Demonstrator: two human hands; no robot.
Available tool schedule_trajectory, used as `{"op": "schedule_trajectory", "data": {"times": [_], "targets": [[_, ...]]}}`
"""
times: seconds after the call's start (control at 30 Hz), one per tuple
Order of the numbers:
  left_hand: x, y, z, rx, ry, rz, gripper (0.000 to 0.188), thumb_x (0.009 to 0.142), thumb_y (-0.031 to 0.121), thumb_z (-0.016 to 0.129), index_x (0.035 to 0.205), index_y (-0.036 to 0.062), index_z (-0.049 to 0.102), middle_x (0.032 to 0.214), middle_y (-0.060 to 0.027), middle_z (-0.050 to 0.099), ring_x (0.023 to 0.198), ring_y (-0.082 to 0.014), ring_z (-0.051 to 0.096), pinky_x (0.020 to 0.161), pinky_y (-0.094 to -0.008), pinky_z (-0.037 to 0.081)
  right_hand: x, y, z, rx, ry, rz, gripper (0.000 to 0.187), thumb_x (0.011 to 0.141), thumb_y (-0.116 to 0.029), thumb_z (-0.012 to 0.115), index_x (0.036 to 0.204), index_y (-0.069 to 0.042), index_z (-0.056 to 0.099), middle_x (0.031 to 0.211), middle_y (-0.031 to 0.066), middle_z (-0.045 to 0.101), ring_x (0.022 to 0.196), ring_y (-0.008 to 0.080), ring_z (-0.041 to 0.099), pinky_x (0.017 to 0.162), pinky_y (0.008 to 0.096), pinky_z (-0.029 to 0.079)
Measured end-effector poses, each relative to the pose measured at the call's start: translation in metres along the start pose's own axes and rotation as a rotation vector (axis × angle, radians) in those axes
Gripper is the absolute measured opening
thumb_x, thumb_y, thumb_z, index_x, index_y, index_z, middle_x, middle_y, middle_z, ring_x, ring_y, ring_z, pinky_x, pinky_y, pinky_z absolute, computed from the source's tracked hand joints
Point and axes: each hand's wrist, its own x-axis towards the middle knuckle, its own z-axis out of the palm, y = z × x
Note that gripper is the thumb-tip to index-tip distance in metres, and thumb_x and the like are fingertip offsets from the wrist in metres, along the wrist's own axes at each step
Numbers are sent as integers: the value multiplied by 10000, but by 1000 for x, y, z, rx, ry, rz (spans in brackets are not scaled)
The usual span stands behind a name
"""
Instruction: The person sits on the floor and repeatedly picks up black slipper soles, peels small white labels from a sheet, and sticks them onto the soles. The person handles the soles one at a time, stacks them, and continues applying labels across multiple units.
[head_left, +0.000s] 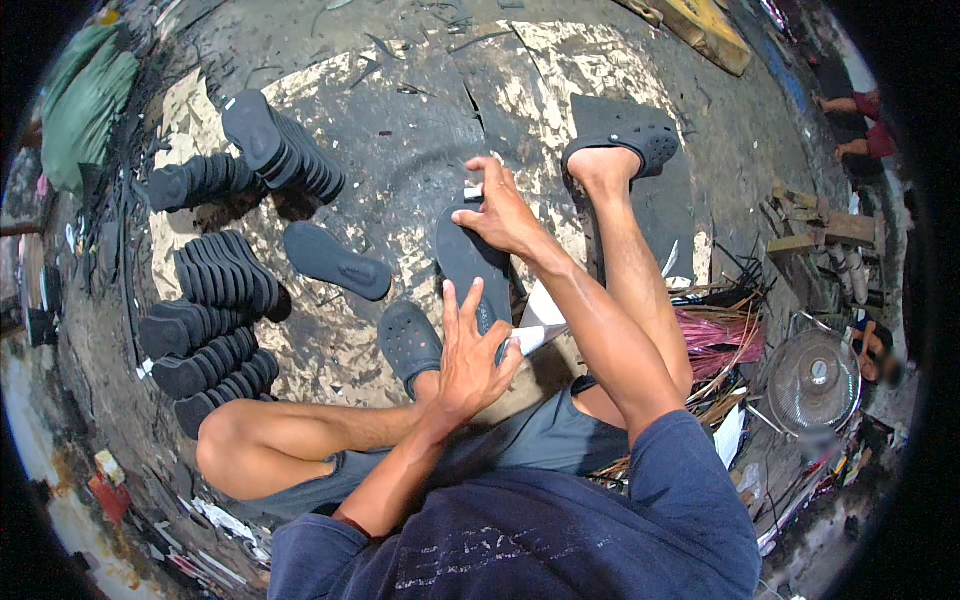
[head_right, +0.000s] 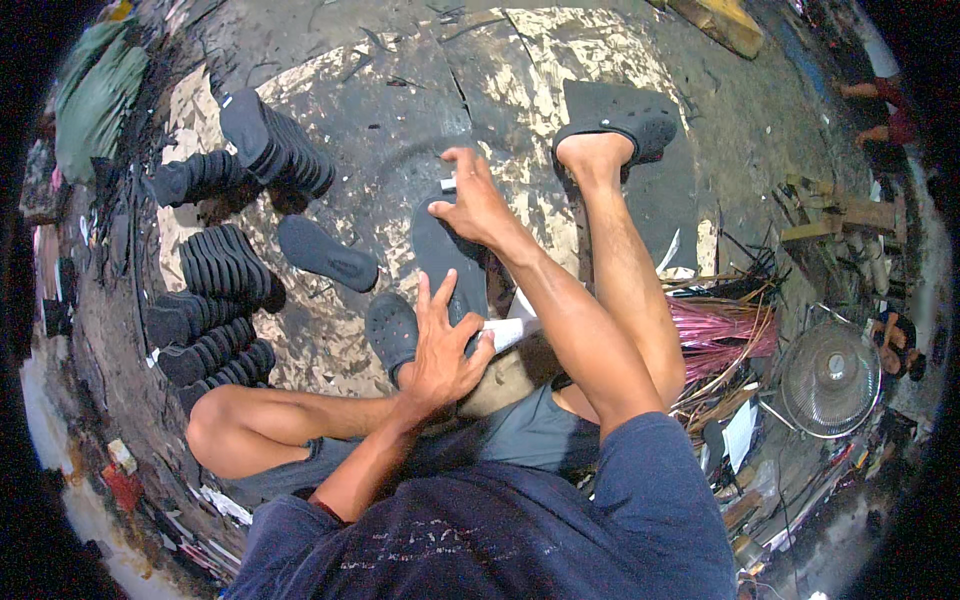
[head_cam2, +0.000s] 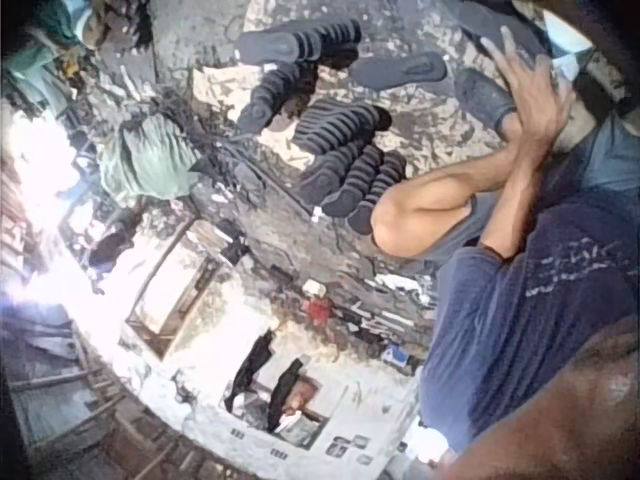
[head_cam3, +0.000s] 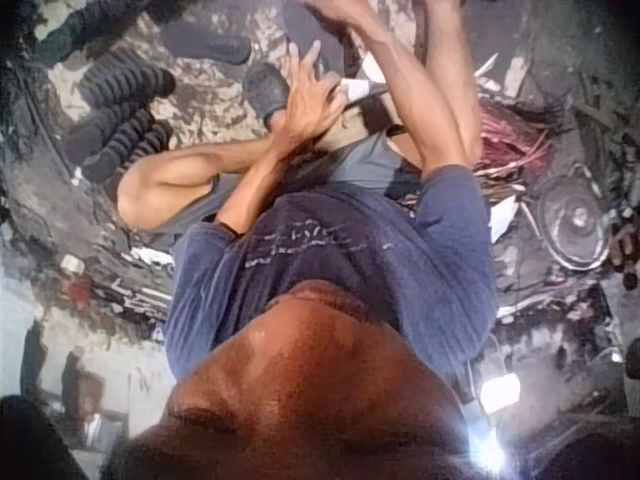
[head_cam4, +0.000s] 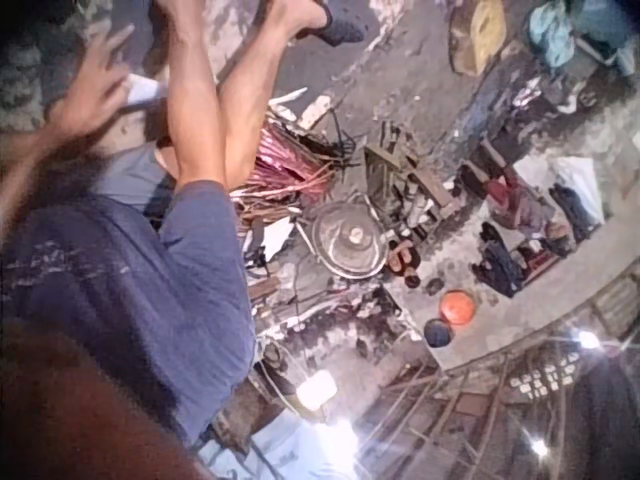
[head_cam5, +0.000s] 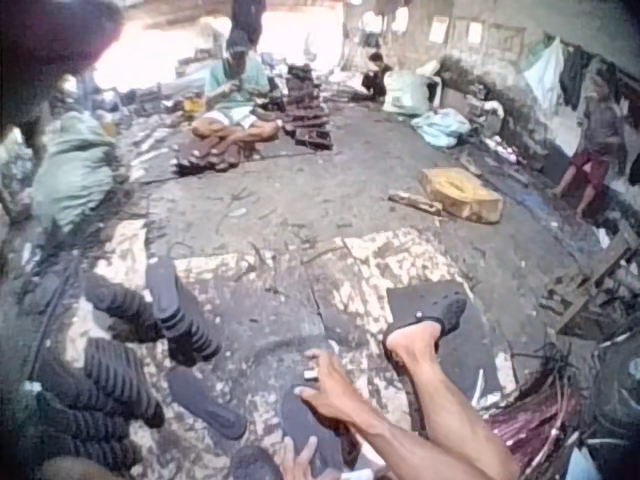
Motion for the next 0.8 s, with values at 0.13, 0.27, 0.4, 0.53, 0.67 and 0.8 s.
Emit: {"op": "schedule_trajectory", "data": {"times": [0.13,0.27,0.4,0.53,0.67,0.8], "targets": [[16,2,-3,98,40,12,184,816,180,715,941,46,696,1537,-325,298,1435,-632,108,1158,-654,214,2,10,-14,350,-182,364,647,866,-81,750,1380,-4,364,917,69,635,823,128,614,728,291,508],[12,1,-5,98,8,10,178,812,175,711,930,43,699,1532,-324,307,1426,-648,105,1159,-655,216,0,2,-25,473,-157,435,574,898,-73,726,1353,11,387,867,56,653,789,98,604,707,266,495],[6,5,-3,74,-31,14,165,810,161,706,919,37,694,1528,-324,311,1427,-643,123,1156,-645,238,-5,-13,-18,427,-271,398,470,906,-67,702,1287,12,439,795,50,654,741,121,606,692,299,490],[5,0,0,76,9,6,152,809,154,700,911,42,689,1532,-314,313,1430,-634,135,1153,-640,251,-14,-21,-6,-41,-211,61,531,832,-69,733,1287,-31,461,907,111,628,887,291,632,803,443,508],[5,2,-7,84,-10,0,156,807,155,700,918,46,685,1540,-311,306,1435,-629,129,1156,-635,248,-5,-1,-8,62,-105,237,595,801,-78,768,1306,-54,454,1302,199,420,967,273,590,829,372,522],[-3,9,-16,99,-64,-15,165,813,164,694,928,46,682,1541,-323,299,1434,-631,118,1160,-638,235,6,33,-25,327,-48,409,242,921,-243,727,937,-11,658,793,4,617,722,99,537,654,299,463]]}}
